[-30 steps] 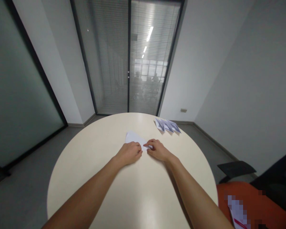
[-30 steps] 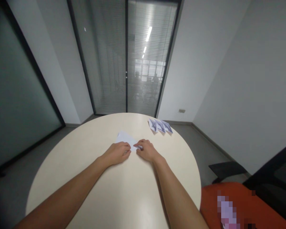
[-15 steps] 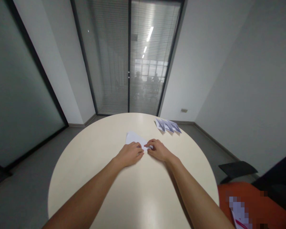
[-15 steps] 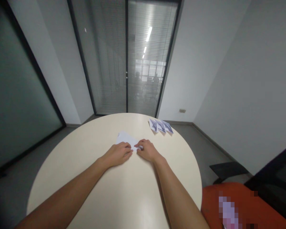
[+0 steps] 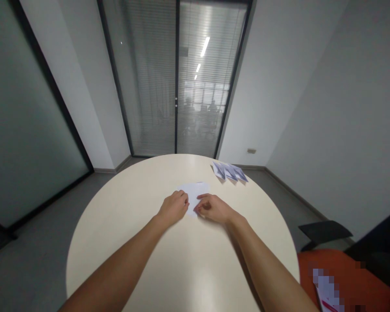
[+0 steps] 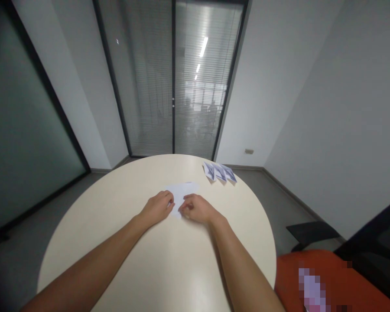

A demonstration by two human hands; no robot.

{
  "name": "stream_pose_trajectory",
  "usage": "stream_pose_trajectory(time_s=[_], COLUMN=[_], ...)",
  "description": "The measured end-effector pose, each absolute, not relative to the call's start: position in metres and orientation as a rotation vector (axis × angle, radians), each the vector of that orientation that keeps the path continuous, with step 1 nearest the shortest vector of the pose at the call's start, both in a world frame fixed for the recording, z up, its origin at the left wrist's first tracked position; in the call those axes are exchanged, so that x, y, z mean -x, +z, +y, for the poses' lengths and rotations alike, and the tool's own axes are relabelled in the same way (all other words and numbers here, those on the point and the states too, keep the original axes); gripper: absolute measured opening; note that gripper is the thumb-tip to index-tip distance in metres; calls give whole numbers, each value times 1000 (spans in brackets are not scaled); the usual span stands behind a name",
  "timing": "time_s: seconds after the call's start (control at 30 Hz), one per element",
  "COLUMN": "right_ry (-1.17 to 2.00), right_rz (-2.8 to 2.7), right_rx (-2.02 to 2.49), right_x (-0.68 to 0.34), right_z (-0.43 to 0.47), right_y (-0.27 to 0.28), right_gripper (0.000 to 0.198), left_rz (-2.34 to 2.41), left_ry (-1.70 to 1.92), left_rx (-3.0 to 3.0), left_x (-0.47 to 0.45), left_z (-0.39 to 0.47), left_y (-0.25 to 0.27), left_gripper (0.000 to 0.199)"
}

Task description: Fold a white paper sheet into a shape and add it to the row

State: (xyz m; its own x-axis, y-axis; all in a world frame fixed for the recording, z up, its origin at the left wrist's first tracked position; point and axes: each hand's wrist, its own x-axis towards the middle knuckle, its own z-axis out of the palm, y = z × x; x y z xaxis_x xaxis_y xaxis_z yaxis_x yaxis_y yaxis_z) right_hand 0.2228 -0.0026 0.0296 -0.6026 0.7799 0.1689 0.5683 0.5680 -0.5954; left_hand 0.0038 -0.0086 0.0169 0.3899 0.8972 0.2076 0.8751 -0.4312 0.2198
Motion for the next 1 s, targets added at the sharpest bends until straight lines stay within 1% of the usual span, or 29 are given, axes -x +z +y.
stream_pose_trajectory(time_s=[0.07,0.1,0.17,0.27,0.33,0.37,0.43,0.53,0.6,0.7,0.83,1.0], right_ry=[616,544,384,269,231,228,252,279,255,218,187,167], right_rz=[-2343,-2293,-2182,-2084,-2091,-2108,-2176,-2300,-2335,-2335,-2324,-2221], right_rx=[1120,1149,1195,1282,1355,1393,1451,1463,1457,1486,1499,1584], right_x=[-225,-227,-233,-242,-247,-249,-250,-248,-247,-246,-247,-248], right_z=[1,4,12,23,26,27,26,21,17,15,15,17], right_y=[23,19,9,-4,-9,-10,-9,-2,4,10,12,13], right_gripper=[26,30,44,64,73,74,67,46,40,37,40,43], left_rz=[1562,1519,1436,1302,1207,1171,1148,1214,1297,1448,1534,1647], left_ry=[483,494,506,507,503,499,486,442,358,226,79,28], left_rx=[-2544,-2541,-2536,-2529,-2514,-2504,-2483,-2515,-2604,-2634,-2686,-2658], left_x=[-1,1,6,15,20,21,22,18,12,3,-8,-18], left_z=[-7,-6,-4,-1,1,3,4,1,-4,-14,-26,-35], left_y=[17,17,18,20,21,21,21,27,33,43,50,51], left_gripper=[22,21,19,18,19,18,18,18,17,20,26,33])
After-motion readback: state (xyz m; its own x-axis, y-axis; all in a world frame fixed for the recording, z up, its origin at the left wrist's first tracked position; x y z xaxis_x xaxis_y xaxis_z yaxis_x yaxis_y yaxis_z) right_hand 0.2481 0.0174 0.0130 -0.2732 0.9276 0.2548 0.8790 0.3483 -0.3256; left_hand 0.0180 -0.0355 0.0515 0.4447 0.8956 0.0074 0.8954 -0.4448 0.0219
